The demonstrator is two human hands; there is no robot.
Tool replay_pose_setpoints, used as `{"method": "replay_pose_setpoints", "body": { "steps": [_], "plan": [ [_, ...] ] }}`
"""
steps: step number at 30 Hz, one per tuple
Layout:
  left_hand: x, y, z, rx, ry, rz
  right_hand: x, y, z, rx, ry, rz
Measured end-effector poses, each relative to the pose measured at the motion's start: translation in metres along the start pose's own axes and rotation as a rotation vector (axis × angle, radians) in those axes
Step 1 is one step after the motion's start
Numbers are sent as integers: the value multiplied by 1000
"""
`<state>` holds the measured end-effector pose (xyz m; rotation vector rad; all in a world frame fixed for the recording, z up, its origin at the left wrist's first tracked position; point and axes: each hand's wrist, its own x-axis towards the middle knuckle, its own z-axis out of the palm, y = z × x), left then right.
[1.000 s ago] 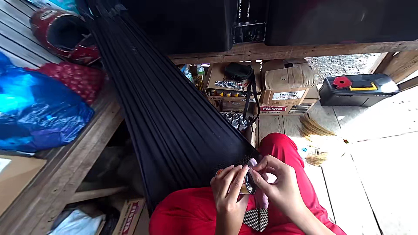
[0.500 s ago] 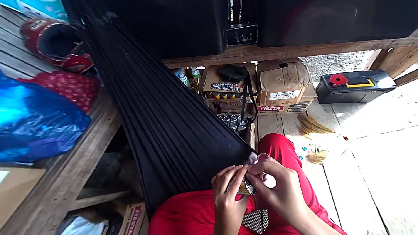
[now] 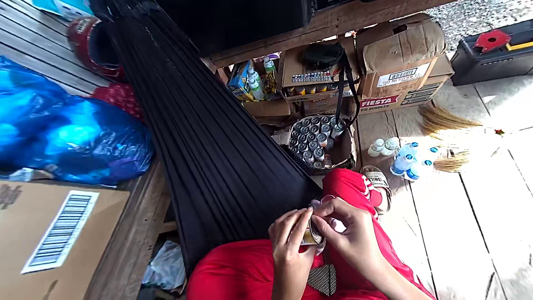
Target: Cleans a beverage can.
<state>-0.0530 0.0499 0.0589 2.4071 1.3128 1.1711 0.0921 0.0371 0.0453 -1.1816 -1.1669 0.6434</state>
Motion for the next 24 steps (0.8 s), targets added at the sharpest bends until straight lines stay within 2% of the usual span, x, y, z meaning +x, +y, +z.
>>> {"method": "replay_pose_setpoints", "body": {
  "steps": [5,8,12,16,20,24],
  "plan": [
    [0,-4,14,47,-8,-24,3,9,2,-160,1,-9],
    [6,4,29,-52,-9,-49,9,8,-17,-99,-44,-79],
    [19,15,69,-89,48,-58,33,37,-54,-209,-54,-129],
    [44,26,111,-238,139,-152,62,70,-112,45,-33,11],
    [63,39,141,-368,161,-196,88,79,-171,274,-5,196],
    [73,54,154,-481,173,-195,101,85,-194,425,14,359]
  ]
}}
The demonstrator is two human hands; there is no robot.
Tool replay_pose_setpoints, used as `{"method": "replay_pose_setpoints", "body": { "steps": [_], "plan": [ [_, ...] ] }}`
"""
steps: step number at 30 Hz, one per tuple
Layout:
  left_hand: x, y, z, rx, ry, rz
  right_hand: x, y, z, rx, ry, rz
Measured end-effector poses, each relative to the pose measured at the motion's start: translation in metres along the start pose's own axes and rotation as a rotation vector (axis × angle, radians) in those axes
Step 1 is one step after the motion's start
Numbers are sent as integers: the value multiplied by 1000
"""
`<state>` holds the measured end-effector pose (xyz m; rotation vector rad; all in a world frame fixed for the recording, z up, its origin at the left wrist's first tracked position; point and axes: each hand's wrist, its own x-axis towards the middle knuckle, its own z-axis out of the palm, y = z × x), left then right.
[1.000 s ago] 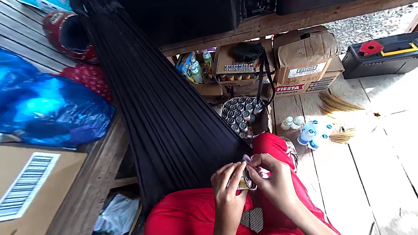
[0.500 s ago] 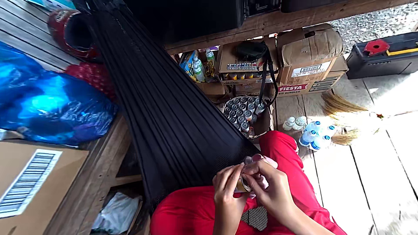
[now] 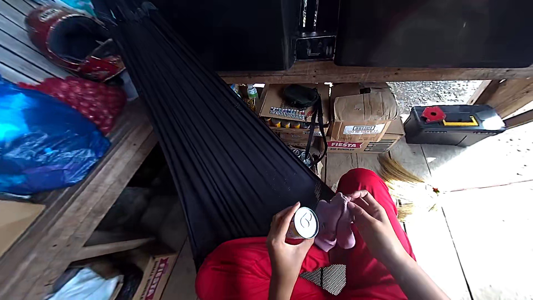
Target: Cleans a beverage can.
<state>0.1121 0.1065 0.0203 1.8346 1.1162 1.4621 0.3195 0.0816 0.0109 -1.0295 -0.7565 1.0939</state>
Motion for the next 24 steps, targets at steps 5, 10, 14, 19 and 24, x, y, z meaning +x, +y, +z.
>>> {"method": "replay_pose_setpoints", "body": {
  "steps": [5,10,14,19,24],
  "plan": [
    [-5,11,-9,74,11,65,-12,18,22,-4,29,-3],
    [-19,9,-58,246,45,178,-46,56,65,-173,66,-115],
    [-29,8,-111,327,25,201,-81,76,108,-100,39,-142],
    [-38,9,-166,438,-44,201,-118,75,161,75,-56,-183],
    [-40,9,-187,458,-80,189,-130,54,179,127,-200,-279]
  ]
}}
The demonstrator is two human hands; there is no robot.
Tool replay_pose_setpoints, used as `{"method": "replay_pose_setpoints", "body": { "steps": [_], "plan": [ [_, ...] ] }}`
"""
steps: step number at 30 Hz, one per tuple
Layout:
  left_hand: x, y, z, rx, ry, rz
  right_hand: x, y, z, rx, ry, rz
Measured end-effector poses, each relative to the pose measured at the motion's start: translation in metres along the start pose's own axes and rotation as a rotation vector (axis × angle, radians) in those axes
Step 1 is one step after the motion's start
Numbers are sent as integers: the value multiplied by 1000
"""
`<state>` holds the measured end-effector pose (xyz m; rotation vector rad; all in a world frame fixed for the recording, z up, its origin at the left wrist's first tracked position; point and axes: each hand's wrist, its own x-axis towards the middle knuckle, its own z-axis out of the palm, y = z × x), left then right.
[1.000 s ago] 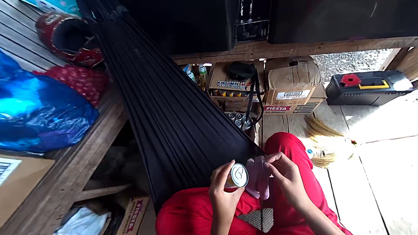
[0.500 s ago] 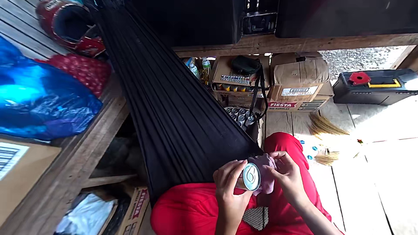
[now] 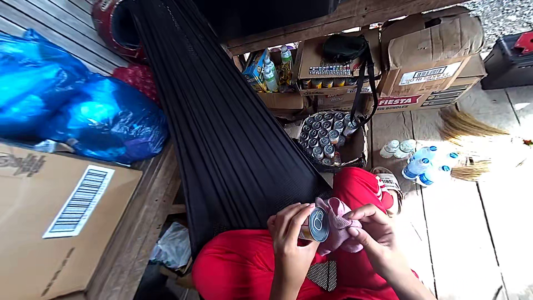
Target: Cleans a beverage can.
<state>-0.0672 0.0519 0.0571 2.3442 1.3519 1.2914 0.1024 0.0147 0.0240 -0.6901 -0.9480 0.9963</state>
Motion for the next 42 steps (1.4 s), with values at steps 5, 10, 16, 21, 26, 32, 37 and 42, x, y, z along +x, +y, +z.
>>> {"method": "replay_pose_setpoints", "body": {
  "steps": [5,10,16,21,26,32,37,42],
  "plan": [
    [2,9,25,-10,5,9,15,0,-18,-426,-103,-134],
    [16,31,73,-66,62,-20,40,-16,-52,-639,-135,-197],
    [46,64,133,-118,112,-34,72,-41,-118,-860,-201,-287],
    [65,88,167,-144,130,-19,91,-62,-147,-937,-182,-312],
    [65,90,165,-137,101,-5,89,-60,-148,-1014,-111,-371],
    [45,60,125,-136,85,1,59,-32,-110,-993,-96,-386],
    [20,30,69,-110,44,-30,31,-7,-44,-877,-30,-339],
    [5,7,19,-62,-25,-32,6,10,-4,-787,-74,-320]
  ]
}}
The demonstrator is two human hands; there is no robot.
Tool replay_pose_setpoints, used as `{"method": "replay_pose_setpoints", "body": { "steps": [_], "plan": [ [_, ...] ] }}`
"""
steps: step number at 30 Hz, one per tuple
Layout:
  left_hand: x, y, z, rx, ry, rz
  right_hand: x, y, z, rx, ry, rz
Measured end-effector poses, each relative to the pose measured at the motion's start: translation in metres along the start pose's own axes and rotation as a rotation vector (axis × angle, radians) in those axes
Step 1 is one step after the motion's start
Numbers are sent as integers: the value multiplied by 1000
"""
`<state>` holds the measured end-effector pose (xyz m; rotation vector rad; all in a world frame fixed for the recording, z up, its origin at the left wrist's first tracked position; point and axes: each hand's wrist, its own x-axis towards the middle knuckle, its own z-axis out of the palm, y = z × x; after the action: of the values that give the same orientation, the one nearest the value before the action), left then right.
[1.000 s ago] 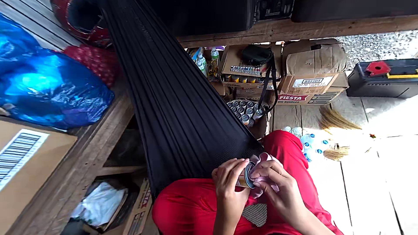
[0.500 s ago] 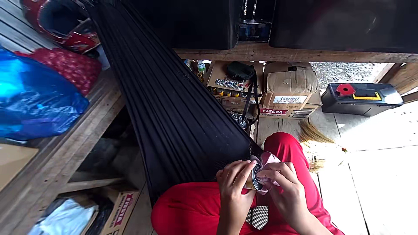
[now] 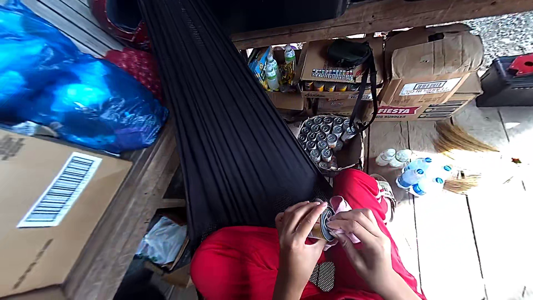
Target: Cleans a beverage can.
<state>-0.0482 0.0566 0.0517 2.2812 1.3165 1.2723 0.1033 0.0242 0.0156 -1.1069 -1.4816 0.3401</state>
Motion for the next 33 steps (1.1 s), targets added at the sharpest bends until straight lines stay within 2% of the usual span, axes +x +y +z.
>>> {"method": "replay_pose_setpoints", "body": {
  "steps": [5,9,15,25,29,33],
  "plan": [
    [-6,-6,-13,-7,-27,-26,0,-13,15,27,88,2],
    [-1,-4,0,-16,-5,-16,8,-4,-1,51,31,54],
    [18,19,57,-9,52,-19,33,37,-51,-23,-67,109],
    [65,70,147,-82,119,2,74,80,-143,-336,-86,-96],
    [70,76,153,-126,91,14,79,76,-149,-317,-52,-87],
    [63,63,134,-111,91,44,68,72,-137,-309,-82,-135]
  ]
}}
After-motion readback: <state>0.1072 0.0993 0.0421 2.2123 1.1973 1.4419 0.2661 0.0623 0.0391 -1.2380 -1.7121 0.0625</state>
